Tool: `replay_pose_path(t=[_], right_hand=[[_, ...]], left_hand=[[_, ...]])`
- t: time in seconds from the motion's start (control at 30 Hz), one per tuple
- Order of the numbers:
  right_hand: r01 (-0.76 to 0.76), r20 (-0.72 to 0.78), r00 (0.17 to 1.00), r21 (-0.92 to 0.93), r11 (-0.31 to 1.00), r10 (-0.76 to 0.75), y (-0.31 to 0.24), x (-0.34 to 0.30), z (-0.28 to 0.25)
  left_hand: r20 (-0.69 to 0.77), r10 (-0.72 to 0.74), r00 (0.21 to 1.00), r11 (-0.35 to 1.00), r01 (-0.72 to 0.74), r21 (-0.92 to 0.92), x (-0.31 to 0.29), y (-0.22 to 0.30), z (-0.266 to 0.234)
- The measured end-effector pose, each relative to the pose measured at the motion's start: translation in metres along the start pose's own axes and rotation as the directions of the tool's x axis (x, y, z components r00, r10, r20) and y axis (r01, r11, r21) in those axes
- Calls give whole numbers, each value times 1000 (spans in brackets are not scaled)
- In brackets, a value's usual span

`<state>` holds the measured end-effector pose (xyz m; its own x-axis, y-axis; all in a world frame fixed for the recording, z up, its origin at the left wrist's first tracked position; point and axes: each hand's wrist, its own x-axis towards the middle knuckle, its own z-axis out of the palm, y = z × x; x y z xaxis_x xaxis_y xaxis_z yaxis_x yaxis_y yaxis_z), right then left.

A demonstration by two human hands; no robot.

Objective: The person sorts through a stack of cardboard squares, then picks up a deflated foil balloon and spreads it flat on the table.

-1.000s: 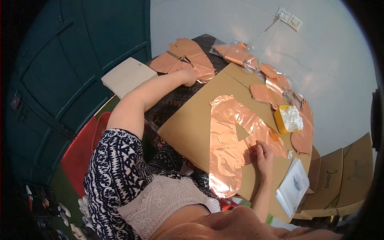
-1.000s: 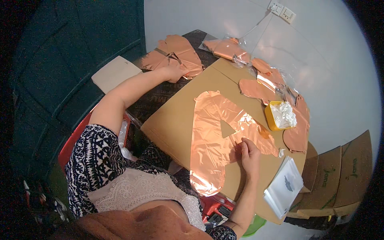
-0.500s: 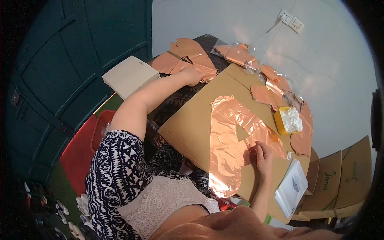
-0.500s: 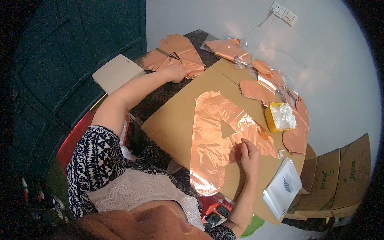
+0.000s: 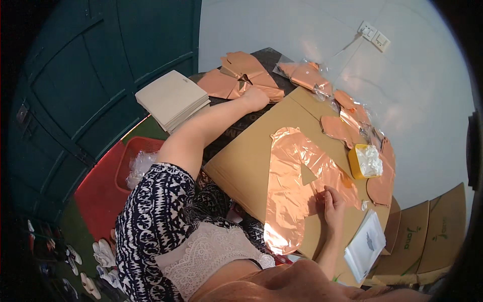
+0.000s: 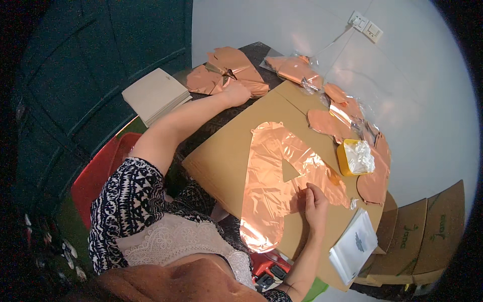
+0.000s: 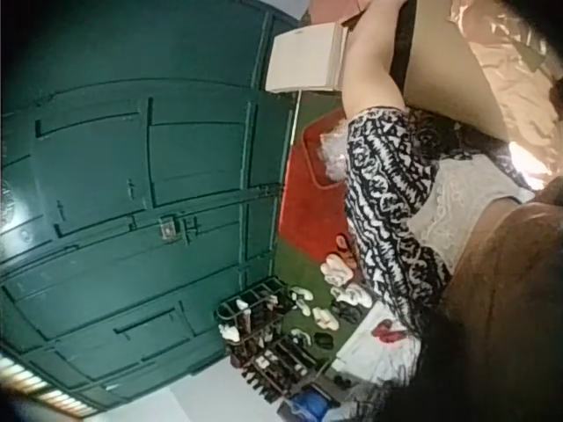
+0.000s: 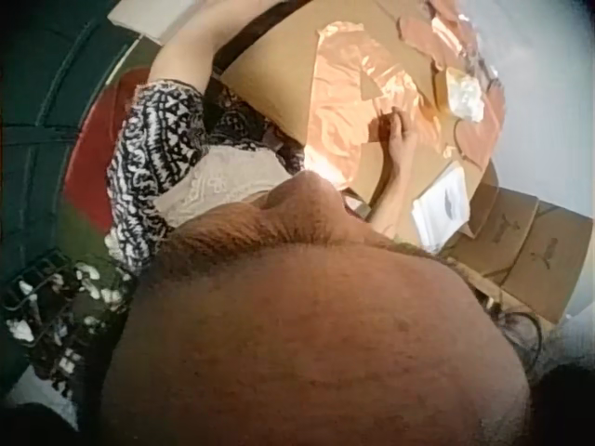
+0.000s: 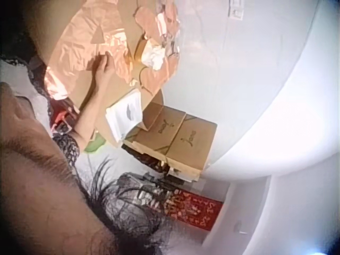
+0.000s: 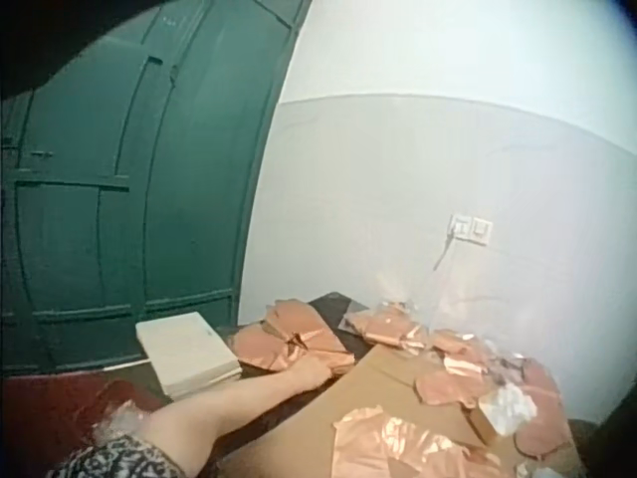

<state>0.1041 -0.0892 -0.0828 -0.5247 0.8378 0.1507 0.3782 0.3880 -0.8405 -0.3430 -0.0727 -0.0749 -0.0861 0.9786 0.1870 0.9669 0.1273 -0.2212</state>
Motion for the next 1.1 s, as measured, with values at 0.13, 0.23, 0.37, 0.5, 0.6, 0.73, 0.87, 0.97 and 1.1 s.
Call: replay_pose_path(t=[0.13,0.23,0.37,0.5,0.6,0.73,0.87,0.97,1.1], right_hand=[[12,-5,1000,-20,1000,-12,0,1,2],[49,-14,999,-43,998,-50,-9,0,1],[24,-10,1000,-39,999,-24,-11,1,2],[11,-13,1000,-19,1000,-11,-5,1,1],[24,-4,1000,-60,998,-25,-10,1,2],[3,-3,1000,-41,999,-3,-3,1,1],[-44,15,999,6,999,44,-11,2,2],[-63,11,998,-5,998,63,-16,0,2],[6,0,1000,-22,1000,-6,-3,1,1]], left_hand=[[55,-21,998,999,23,-42,-3,7,-6],[40,-48,998,995,51,-85,-6,9,-9],[-3,-19,1000,998,19,-56,-9,9,-10],[30,-49,998,997,50,-51,-5,9,-5],[5,-121,993,988,121,-94,0,8,-3],[31,-135,990,986,137,-98,7,16,-4],[-56,-124,991,987,117,-112,5,20,-8],[-79,-99,992,991,91,-94,5,16,-3],[-201,-90,975,995,80,-60,3,19,1]])
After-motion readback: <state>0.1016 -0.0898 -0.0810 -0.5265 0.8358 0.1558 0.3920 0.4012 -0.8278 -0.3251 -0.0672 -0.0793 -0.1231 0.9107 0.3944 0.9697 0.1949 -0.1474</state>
